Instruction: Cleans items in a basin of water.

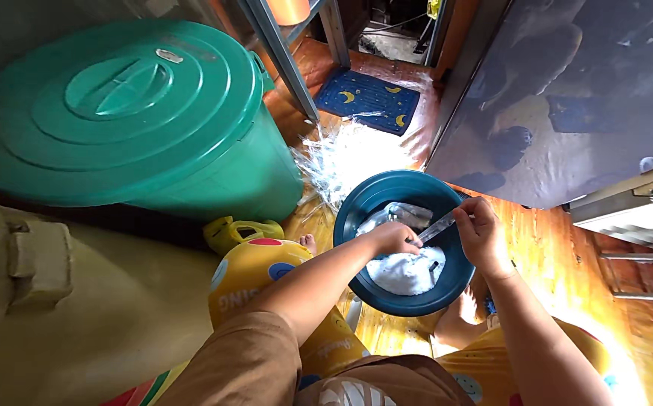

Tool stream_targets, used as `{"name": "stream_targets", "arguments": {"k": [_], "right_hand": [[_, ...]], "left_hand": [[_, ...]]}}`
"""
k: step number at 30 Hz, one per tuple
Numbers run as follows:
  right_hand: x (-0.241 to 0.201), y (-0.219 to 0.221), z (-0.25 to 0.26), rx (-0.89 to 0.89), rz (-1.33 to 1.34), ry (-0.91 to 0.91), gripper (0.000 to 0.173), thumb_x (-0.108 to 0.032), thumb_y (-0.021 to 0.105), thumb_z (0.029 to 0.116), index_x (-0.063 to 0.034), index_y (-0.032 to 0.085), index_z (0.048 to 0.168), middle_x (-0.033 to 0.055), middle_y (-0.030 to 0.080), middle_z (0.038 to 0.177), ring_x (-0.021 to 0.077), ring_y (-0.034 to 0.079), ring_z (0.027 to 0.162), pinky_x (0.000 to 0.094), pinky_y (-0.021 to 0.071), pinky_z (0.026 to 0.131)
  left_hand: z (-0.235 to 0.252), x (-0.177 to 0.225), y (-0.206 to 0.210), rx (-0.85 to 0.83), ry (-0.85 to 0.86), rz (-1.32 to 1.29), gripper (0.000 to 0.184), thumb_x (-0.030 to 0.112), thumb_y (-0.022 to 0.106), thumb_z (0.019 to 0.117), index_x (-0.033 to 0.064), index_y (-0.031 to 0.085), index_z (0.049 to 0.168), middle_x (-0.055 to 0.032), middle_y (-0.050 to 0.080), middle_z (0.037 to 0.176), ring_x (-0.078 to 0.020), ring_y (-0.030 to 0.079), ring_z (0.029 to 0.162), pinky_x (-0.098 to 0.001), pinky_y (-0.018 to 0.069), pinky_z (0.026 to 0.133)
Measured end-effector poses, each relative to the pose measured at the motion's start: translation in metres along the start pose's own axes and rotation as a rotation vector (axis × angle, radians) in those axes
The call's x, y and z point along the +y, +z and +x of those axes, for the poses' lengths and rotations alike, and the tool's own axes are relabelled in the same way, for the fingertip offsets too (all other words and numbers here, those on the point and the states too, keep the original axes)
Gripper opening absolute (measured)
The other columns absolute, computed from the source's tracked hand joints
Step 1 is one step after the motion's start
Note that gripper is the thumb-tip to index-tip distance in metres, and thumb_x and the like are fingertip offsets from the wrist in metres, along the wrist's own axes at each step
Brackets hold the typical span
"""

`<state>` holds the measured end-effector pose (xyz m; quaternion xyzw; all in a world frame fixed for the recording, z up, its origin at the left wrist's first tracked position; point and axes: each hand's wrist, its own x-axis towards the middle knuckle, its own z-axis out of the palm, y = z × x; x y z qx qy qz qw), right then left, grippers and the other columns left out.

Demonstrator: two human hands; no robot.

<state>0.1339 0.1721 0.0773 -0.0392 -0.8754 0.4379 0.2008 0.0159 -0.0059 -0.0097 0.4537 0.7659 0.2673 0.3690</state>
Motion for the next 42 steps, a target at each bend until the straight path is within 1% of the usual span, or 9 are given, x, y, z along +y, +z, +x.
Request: {"name": "stream_targets", "arguments": {"k": [3,7,11,15,18,23,29,32,42], "right_hand": [[0.004,0.004,-0.001,-0.095,-0.03,0.009,0.014,-0.013,0.061,0.0992,-0.0006,0.065,0.095,0.0104,0.062,0.096,0.0143,0.062,0.083,0.0301,0.0555,0.073],[0.01,0.012,-0.004,-0.132,-0.056,0.061,0.014,-0.012,0.061,0.0989,0.0006,0.066,0.096,0.0116,0.063,0.096,0.0156,0.063,0.081,0.0321,0.0559,0.073],[0.007,0.003,0.0,-0.013,-0.046,0.035,0.015,-0.013,0.058,0.1012,-0.0002,0.065,0.098,0.0113,0.063,0.097,0.0153,0.063,0.084,0.0323,0.0554,0.074],[0.005,-0.008,0.004,0.048,-0.049,0.025,0.016,-0.015,0.057,0.1032,-0.0012,0.063,0.101,0.0095,0.062,0.097,0.0126,0.062,0.086,0.0287,0.055,0.075],[0.008,-0.002,0.001,-0.062,-0.05,0.04,0.014,-0.013,0.059,0.1008,-0.0004,0.065,0.099,0.0118,0.063,0.101,0.0163,0.064,0.088,0.0322,0.0566,0.076],[0.023,0.025,-0.011,-0.174,-0.071,0.063,0.014,-0.01,0.063,0.0975,0.0023,0.069,0.096,0.0182,0.064,0.111,0.0268,0.064,0.104,0.0416,0.0551,0.09],[0.022,0.023,-0.002,0.103,0.553,0.551,0.012,-0.012,0.049,0.1084,-0.0034,0.057,0.108,0.0037,0.064,0.084,0.0093,0.059,0.062,0.0259,0.054,0.062],[0.018,0.011,0.006,0.263,0.812,0.709,0.013,-0.014,0.039,0.1119,-0.0079,0.05,0.11,0.0076,0.073,0.099,0.0108,0.065,0.066,0.0255,0.0541,0.062],[0.026,-0.01,0.01,0.596,0.952,0.691,0.009,-0.01,0.04,0.111,-0.0092,0.046,0.105,0.0044,0.066,0.079,0.0151,0.068,0.067,0.031,0.0604,0.066]], "left_hand": [[-0.006,0.031,-0.01,0.249,0.087,-0.336,0.036,0.029,0.077,0.093,0.0058,0.074,0.121,-0.0117,0.072,0.122,-0.0205,0.066,0.118,-0.0456,0.0501,0.107],[-0.003,0.044,-0.013,0.402,0.278,-0.293,0.025,0.02,0.069,0.099,0.0004,0.076,0.112,-0.0126,0.075,0.11,-0.0177,0.07,0.107,-0.0391,0.0536,0.1],[0.0,0.035,-0.005,0.268,0.211,-0.206,0.026,0.023,0.059,0.106,0.0055,0.077,0.112,-0.0053,0.076,0.105,-0.0085,0.069,0.101,-0.0319,0.0533,0.098],[0.002,0.022,-0.006,0.059,0.076,0.033,0.034,0.026,0.049,0.1099,0.0054,0.074,0.122,-0.0141,0.072,0.123,-0.025,0.066,0.121,-0.046,0.046,0.11],[0.0,0.026,-0.009,0.009,0.049,-0.183,0.03,0.009,0.06,0.1006,0.0043,0.069,0.129,-0.0104,0.071,0.127,-0.0207,0.063,0.123,-0.045,0.0462,0.109],[-0.003,0.04,-0.006,0.119,0.109,-0.75,0.027,0.008,0.047,0.1001,-0.0042,0.061,0.119,-0.0052,0.063,0.095,-0.0069,0.06,0.083,-0.0281,0.0525,0.08],[0.006,0.025,-0.003,0.258,0.071,-0.646,0.037,0.028,0.043,0.1114,0.0044,0.071,0.104,0.0044,0.05,0.068,-0.0036,0.046,0.057,-0.0211,0.043,0.058],[0.006,0.021,-0.006,0.318,0.042,-0.634,0.036,0.027,0.045,0.1115,0.0033,0.07,0.102,0.0022,0.05,0.067,-0.0051,0.046,0.056,-0.0219,0.0428,0.056],[0.003,0.015,-0.01,0.227,0.022,-0.295,0.036,0.027,0.044,0.1116,0.004,0.071,0.107,-0.0031,0.061,0.081,-0.0087,0.051,0.067,-0.0289,0.0461,0.067]]}}
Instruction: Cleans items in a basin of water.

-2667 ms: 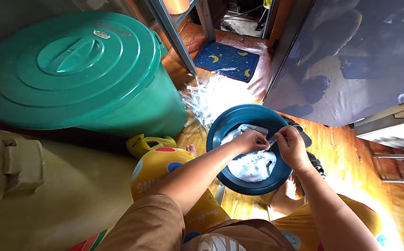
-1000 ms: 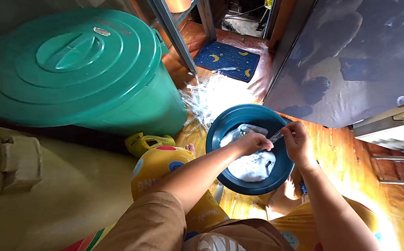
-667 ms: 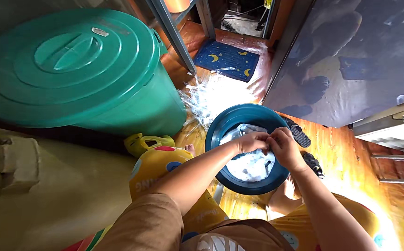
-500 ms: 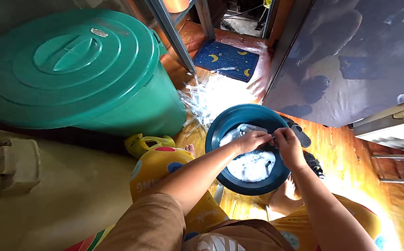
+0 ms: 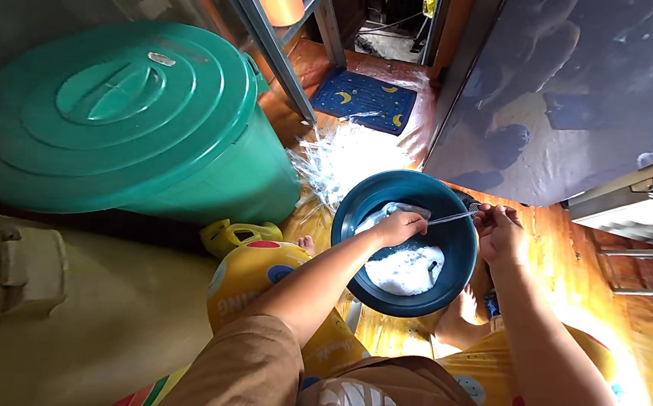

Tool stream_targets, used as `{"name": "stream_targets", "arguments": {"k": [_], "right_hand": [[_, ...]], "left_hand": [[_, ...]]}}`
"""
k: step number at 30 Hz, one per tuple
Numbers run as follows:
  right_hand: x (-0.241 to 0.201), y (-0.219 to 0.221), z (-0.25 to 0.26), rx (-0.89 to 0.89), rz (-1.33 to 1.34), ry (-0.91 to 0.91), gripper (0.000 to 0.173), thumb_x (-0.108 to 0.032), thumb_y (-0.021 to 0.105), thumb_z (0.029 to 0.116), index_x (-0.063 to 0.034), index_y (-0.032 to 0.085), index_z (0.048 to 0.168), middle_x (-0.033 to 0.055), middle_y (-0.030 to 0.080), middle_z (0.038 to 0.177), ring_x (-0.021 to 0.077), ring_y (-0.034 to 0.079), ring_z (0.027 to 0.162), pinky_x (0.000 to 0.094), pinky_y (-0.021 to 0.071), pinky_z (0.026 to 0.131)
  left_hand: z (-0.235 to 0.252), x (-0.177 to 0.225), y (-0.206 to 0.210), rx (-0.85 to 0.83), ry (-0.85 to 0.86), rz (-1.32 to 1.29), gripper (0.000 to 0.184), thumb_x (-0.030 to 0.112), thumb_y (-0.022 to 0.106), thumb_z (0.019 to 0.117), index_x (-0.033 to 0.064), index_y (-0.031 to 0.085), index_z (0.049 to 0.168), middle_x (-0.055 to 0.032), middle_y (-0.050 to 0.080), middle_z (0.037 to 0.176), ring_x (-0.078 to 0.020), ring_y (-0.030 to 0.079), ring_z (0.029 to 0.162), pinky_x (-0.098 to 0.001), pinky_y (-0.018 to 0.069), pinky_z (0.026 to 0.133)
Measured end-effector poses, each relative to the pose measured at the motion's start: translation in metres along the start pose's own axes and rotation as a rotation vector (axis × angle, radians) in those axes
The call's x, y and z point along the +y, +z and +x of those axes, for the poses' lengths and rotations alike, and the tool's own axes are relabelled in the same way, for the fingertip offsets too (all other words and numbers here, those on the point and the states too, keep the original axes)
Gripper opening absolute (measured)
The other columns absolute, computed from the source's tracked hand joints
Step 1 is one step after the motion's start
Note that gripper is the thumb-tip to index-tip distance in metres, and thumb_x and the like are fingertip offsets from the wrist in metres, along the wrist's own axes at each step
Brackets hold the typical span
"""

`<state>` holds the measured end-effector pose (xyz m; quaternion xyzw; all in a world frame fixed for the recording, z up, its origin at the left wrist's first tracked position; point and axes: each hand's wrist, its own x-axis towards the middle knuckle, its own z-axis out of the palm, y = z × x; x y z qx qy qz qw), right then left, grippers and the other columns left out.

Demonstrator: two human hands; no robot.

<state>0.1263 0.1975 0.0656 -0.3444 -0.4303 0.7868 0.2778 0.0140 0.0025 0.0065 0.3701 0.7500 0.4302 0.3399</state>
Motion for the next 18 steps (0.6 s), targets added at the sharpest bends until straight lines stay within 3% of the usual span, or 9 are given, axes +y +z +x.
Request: {"name": "stream_targets", "arguments": {"k": [2,4,6,7,9,12,15,18], "right_hand": [[0.001,-0.001,-0.005,-0.093,0.011,-0.048,0.013,-0.01,0.039,0.1112,-0.0107,0.049,0.102,0.0034,0.068,0.08,0.0149,0.069,0.069,0.0314,0.0607,0.068],[0.004,-0.003,-0.014,-0.278,-0.01,-0.074,0.022,-0.01,0.034,0.1108,-0.0136,0.052,0.099,0.0021,0.07,0.082,0.0138,0.07,0.072,0.0313,0.061,0.071],[0.014,-0.005,-0.022,-0.491,-0.035,-0.065,0.027,-0.009,0.033,0.1086,-0.0147,0.057,0.098,0.0034,0.073,0.085,0.0147,0.071,0.073,0.0315,0.0612,0.07],[0.022,-0.006,-0.028,-0.579,-0.042,-0.031,0.026,-0.008,0.035,0.1073,-0.0145,0.057,0.098,0.0045,0.073,0.085,0.0158,0.071,0.073,0.0324,0.0612,0.071],[0.039,-0.007,-0.043,-0.702,-0.039,0.087,0.018,-0.005,0.039,0.1056,-0.012,0.055,0.099,0.0072,0.073,0.088,0.0189,0.072,0.077,0.0353,0.0614,0.074],[0.065,-0.009,-0.062,-0.737,-0.072,0.276,0.01,0.002,0.049,0.1003,-0.0066,0.052,0.105,0.0104,0.074,0.092,0.0217,0.073,0.08,0.0374,0.0622,0.075],[0.09,-0.019,-0.066,-0.67,-0.128,0.424,0.019,0.009,0.051,0.0962,-0.0042,0.047,0.11,0.014,0.073,0.096,0.0247,0.074,0.084,0.0396,0.0621,0.078],[0.103,-0.027,-0.056,-0.535,-0.118,0.457,0.02,0.011,0.044,0.0968,-0.0039,0.045,0.11,0.0142,0.072,0.097,0.0252,0.073,0.087,0.0407,0.0612,0.082]], "left_hand": [[0.0,0.0,-0.001,-0.092,-0.013,0.114,0.038,0.027,0.041,0.1123,0.0036,0.071,0.11,-0.0095,0.067,0.093,-0.0173,0.061,0.083,-0.0411,0.0508,0.082],[0.0,-0.002,0.001,-0.154,-0.026,0.227,0.035,0.024,0.045,0.111,0.0049,0.074,0.11,-0.0111,0.071,0.1,-0.021,0.066,0.095,-0.0469,0.052,0.091],[0.002,-0.003,0.002,-0.169,-0.055,0.362,0.031,0.027,0.055,0.1065,0.0074,0.078,0.108,-0.0137,0.07,0.116,-0.0284,0.063,0.116,-0.0513,0.0457,0.106],[0.002,-0.001,0.002,-0.153,-0.096,0.408,0.03,0.03,0.059,0.1046,0.0077,0.079,0.107,-0.0146,0.068,0.118,-0.0312,0.06,0.119,-0.0524,0.0441,0.108],[0.003,0.003,0.001,-0.078,-0.169,0.379,0.028,0.029,0.061,0.1031,0.0076,0.079,0.107,-0.0149,0.071,0.114,-0.0321,0.063,0.116,-0.0544,0.0468,0.105],[0.006,0.007,-0.003,0.023,-0.241,0.168,0.03,0.029,0.059,0.1048,0.0079,0.078,0.111,-0.0141,0.075,0.109,-0.0293,0.069,0.109,-0.0568,0.0501,0.101],[0.003,0.017,-0.006,0.124,-0.27,-0.202,0.025,0.026,0.063,0.1042,0.0066,0.078,0.107,-0.0051,0.075,0.101,-0.0137,0.068,0.095,-0.0384,0.0532,0.092],[-0.003,0.027,-0.01,0.054,-0.279,-0.487,0.026,0.022,0.057,0.1075,0.0024,0.072,0.109,-0.0012,0.073,0.094,-0.0058,0.065,0.083,-0.0245,0.0534,0.08]]}}
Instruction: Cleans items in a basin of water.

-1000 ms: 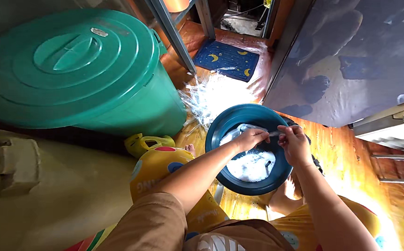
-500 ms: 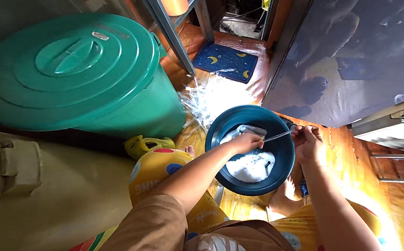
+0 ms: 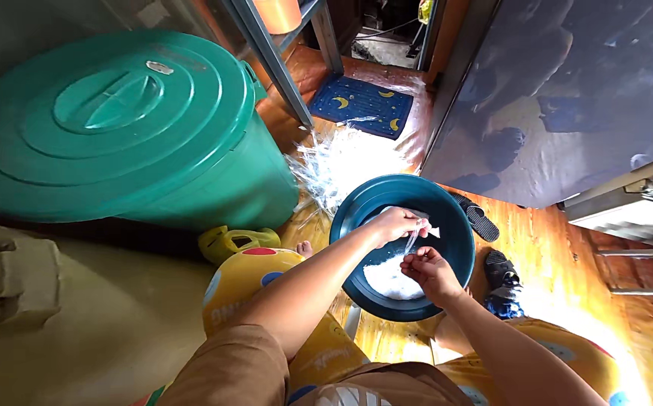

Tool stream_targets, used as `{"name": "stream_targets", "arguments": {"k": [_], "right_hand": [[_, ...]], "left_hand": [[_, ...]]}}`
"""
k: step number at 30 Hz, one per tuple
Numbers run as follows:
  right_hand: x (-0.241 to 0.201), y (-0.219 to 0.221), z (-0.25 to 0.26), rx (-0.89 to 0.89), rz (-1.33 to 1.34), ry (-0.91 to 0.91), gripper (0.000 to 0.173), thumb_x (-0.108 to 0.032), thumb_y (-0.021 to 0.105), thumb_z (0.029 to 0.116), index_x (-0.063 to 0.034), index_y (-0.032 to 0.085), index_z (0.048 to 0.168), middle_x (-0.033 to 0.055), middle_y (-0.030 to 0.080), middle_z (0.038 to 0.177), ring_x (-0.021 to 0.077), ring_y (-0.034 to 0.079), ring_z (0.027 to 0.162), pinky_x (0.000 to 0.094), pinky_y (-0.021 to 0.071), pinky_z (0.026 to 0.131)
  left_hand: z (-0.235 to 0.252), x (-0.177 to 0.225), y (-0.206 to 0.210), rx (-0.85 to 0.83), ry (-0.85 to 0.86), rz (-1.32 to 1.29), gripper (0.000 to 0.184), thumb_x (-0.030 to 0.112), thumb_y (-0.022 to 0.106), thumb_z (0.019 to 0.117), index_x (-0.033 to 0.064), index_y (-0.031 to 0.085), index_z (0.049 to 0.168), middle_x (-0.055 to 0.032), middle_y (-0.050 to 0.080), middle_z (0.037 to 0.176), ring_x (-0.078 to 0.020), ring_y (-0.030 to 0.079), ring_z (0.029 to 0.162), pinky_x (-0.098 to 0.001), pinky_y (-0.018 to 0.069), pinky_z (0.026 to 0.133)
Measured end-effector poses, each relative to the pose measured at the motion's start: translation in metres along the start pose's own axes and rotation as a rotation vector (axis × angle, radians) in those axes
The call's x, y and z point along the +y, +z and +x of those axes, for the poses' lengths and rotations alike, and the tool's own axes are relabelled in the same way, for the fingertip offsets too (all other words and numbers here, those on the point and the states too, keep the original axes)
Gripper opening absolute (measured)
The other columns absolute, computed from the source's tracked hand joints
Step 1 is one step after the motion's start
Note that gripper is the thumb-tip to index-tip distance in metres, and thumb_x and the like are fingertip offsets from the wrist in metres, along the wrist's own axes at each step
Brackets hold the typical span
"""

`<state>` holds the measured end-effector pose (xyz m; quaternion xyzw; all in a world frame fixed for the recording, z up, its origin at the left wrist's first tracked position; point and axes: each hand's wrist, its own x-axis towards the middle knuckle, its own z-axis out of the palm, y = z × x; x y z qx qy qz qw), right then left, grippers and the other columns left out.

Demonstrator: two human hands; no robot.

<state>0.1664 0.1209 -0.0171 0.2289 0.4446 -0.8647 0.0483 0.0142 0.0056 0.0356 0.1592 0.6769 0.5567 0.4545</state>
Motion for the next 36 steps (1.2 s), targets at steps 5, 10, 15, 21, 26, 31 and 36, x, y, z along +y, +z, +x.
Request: {"name": "stream_targets", "arguments": {"k": [5,10,15,21,26,31,36], "right_hand": [[-0.018,-0.015,0.018,0.091,0.014,-0.142,0.023,0.003,0.032,0.0917,-0.0054,0.05,0.103,0.0098,0.071,0.093,0.0226,0.071,0.087,0.0404,0.0591,0.081],[-0.032,-0.015,0.025,0.021,-0.478,-0.396,0.019,-0.004,0.051,0.0882,0.0005,0.067,0.097,0.0101,0.066,0.113,0.018,0.066,0.105,0.0365,0.0579,0.092],[-0.027,0.003,0.028,0.187,-0.981,-0.698,0.017,-0.013,0.071,0.0875,0.0032,0.071,0.091,0.0164,0.064,0.108,0.0154,0.066,0.094,0.0258,0.0586,0.081],[-0.025,0.004,0.033,0.259,-0.984,-0.615,0.013,-0.009,0.065,0.0883,0.0024,0.068,0.082,0.0157,0.064,0.106,0.0161,0.065,0.095,0.0272,0.0568,0.08],[-0.029,-0.01,0.038,0.286,-0.882,-0.365,0.015,-0.016,0.07,0.0906,-0.0012,0.069,0.086,0.0152,0.062,0.122,0.0201,0.059,0.115,0.0344,0.0511,0.095],[-0.025,-0.01,0.037,0.264,-0.898,-0.425,0.013,-0.012,0.067,0.0909,-0.0008,0.067,0.084,0.0145,0.063,0.117,0.0159,0.061,0.108,0.0281,0.0525,0.089],[-0.027,-0.012,0.039,0.309,-0.845,-0.296,0.014,-0.014,0.066,0.0939,0.0001,0.069,0.092,0.0155,0.063,0.12,0.0198,0.062,0.109,0.0347,0.0527,0.092]], "left_hand": [[-0.009,0.002,-0.004,-0.088,-0.056,-0.016,0.025,0.022,0.053,0.109,0.0012,0.068,0.108,-0.0025,0.069,0.098,-0.0085,0.064,0.092,-0.0296,0.0527,0.089],[-0.001,-0.009,0.001,-0.034,-0.006,0.161,0.027,0.022,0.05,0.1098,0.0032,0.065,0.122,-0.0112,0.066,0.116,-0.0165,0.063,0.104,-0.0382,0.0525,0.095],[0.003,-0.015,0.023,0.089,-0.086,0.154,0.037,0.027,0.038,0.1129,0.0085,0.052,0.142,-0.017,0.065,0.124,-0.0236,0.066,0.108,-0.0428,0.0536,0.096],[0.006,-0.015,0.023,0.106,-0.149,0.114,0.032,0.023,0.044,0.1116,0.0022,0.059,0.131,-0.0148,0.066,0.117,-0.0201,0.065,0.105,-0.0395,0.0526,0.095],[0.005,-0.015,0.019,0.053,-0.13,0.224,0.032,0.024,0.047,0.1112,0.0014,0.059,0.131,-0.0151,0.067,0.124,-0.0187,0.065,0.112,-0.0391,0.0516,0.099],[0.009,-0.02,0.012,0.084,-0.105,0.204,0.029,0.019,0.064,0.103,0.0039,0.065,0.128,-0.0119,0.071,0.119,-0.0171,0.067,0.109,-0.0388,0.052,0.099],[0.008,-0.021,0.012,-0.01,-0.104,0.214,0.025,0.022,0.062,0.1049,0.0019,0.068,0.118,-0.0101,0.07,0.116,-0.0123,0.067,0.106,-0.0328,0.0535,0.097]]}}
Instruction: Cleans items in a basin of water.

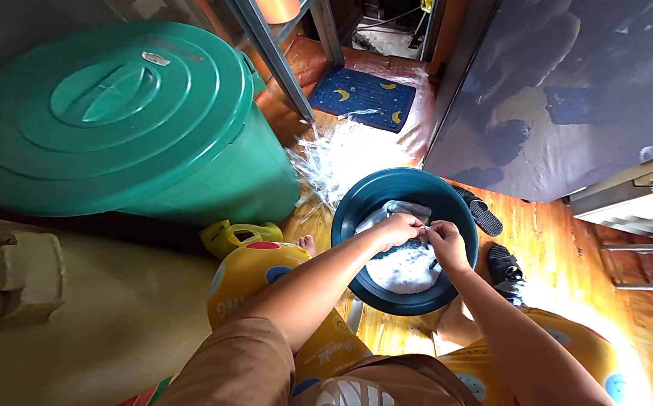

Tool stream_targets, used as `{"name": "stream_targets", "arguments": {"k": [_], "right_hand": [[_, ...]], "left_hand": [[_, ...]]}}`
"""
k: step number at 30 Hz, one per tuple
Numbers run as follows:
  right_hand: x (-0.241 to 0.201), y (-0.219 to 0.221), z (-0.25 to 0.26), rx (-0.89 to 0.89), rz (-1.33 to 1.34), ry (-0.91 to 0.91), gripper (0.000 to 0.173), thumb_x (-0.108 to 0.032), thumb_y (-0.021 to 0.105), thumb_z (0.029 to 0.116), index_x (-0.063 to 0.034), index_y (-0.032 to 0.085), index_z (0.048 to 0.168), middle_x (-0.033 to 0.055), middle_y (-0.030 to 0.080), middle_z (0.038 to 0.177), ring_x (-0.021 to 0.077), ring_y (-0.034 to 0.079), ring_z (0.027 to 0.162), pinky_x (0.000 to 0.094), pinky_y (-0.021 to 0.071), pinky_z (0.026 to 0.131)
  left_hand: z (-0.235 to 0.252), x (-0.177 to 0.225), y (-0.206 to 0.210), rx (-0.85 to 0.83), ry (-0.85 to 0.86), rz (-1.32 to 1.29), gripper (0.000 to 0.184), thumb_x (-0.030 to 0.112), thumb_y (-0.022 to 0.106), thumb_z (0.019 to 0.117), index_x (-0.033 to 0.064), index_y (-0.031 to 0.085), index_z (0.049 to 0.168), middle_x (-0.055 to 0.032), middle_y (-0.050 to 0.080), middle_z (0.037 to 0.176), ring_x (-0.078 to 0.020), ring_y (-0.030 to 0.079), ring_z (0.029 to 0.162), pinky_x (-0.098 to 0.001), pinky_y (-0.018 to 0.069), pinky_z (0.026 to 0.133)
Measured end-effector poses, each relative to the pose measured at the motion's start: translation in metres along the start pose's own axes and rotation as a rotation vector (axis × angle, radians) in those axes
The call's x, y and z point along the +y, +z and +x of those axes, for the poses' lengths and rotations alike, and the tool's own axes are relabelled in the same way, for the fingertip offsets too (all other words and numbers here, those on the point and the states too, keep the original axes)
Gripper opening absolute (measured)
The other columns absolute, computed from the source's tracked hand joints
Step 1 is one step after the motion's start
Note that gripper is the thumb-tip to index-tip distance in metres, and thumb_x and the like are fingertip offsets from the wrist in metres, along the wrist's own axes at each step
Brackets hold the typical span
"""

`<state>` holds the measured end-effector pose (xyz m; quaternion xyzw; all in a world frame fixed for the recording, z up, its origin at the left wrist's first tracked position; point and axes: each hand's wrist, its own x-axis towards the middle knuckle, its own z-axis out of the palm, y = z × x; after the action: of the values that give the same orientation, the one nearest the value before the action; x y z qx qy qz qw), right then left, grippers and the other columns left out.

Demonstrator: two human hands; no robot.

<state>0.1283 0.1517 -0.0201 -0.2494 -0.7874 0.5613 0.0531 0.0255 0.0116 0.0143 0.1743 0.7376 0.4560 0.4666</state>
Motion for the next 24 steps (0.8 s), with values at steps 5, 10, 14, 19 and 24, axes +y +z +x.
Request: {"name": "stream_targets", "arguments": {"k": [5,10,14,19,24], "right_hand": [[0.006,0.002,0.003,-0.004,0.107,0.03,0.012,-0.012,0.069,0.0917,-0.0008,0.068,0.093,0.0139,0.064,0.112,0.0176,0.063,0.098,0.033,0.0548,0.085],[0.004,0.003,0.0,-0.016,0.046,0.057,0.013,-0.011,0.065,0.094,0.0006,0.068,0.097,0.0156,0.064,0.114,0.0191,0.064,0.1,0.0342,0.0546,0.087],[0.006,0.003,0.001,-0.01,0.089,0.108,0.02,-0.013,0.074,0.091,0.0025,0.067,0.102,0.0147,0.064,0.104,0.0172,0.064,0.088,0.0325,0.0558,0.081],[0.001,0.007,-0.004,-0.044,0.289,0.2,0.017,-0.005,0.064,0.094,0.0034,0.067,0.109,0.0134,0.067,0.106,0.018,0.066,0.095,0.0346,0.0569,0.086],[-0.001,0.013,-0.008,-0.006,0.254,0.118,0.012,-0.004,0.065,0.0942,0.0049,0.066,0.102,0.0154,0.067,0.107,0.0177,0.069,0.092,0.0332,0.0599,0.085]], "left_hand": [[0.003,-0.003,0.001,0.085,0.001,-0.016,0.037,0.017,0.07,0.099,0.0034,0.065,0.133,-0.0133,0.07,0.124,-0.0184,0.068,0.113,-0.0391,0.0525,0.104],[0.001,-0.003,-0.001,0.028,-0.037,-0.066,0.027,0.021,0.068,0.1011,0.0009,0.069,0.118,-0.0102,0.071,0.114,-0.0127,0.068,0.103,-0.0323,0.0545,0.096],[-0.001,-0.002,0.0,-0.014,-0.074,-0.11,0.032,0.026,0.06,0.1059,0.0001,0.066,0.124,-0.0122,0.068,0.12,-0.0153,0.064,0.109,-0.0369,0.0502,0.097],[0.008,-0.007,0.003,0.068,-0.057,-0.002,0.044,0.037,0.047,0.1108,0.0002,0.068,0.124,-0.0164,0.068,0.125,-0.0226,0.064,0.119,-0.0431,0.0484,0.107],[0.004,-0.003,0.01,0.108,-0.094,0.123,0.054,0.043,0.04,0.1118,-0.0019,0.063,0.13,-0.0246,0.064,0.128,-0.0339,0.06,0.123,-0.0537,0.0445,0.108]]}}
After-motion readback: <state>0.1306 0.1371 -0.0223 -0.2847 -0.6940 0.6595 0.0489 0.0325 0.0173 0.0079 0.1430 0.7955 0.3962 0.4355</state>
